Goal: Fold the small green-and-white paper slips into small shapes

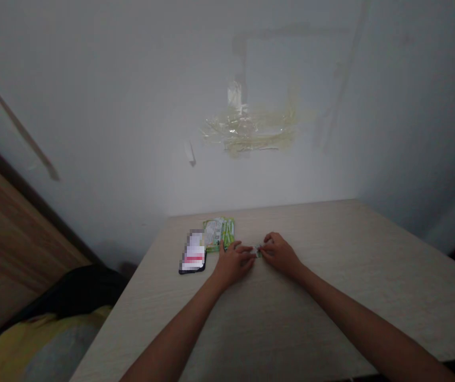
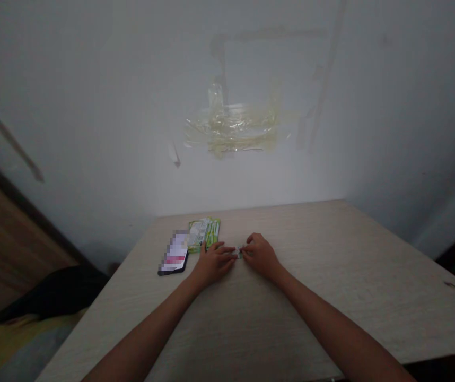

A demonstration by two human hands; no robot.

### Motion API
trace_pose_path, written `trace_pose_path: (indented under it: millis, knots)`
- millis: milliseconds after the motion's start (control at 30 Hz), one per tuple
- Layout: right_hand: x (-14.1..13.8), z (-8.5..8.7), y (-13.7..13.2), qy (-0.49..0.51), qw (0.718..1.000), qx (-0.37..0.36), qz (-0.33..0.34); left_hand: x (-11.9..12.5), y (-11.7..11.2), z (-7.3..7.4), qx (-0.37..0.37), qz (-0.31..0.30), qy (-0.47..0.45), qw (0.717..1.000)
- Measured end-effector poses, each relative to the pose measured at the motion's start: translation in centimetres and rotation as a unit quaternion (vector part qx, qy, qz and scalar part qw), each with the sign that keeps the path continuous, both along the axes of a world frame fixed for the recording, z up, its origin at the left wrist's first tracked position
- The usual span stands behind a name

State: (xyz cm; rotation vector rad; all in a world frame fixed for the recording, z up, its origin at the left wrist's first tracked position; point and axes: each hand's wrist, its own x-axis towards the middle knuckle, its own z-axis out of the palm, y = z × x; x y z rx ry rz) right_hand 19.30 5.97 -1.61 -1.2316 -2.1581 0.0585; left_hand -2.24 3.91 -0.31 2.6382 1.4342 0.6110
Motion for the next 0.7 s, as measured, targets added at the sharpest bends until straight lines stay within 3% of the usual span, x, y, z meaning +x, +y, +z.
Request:
trace_pose_path:
  millis: [367, 700]
  knots:
    - [-0.53, 0.74, -0.32, -0.025, 0.999, -0.006, -0.04, 0.02, -0.14, 0.08, -0.001, -0.002, -0.002, 1.0]
    - [-0.27, 0.44, -0.56, -0.029, 0.999, 0.012, -0.03, 0.04, -0.19, 0.24, -0.01, 0.0, -0.005, 1.0]
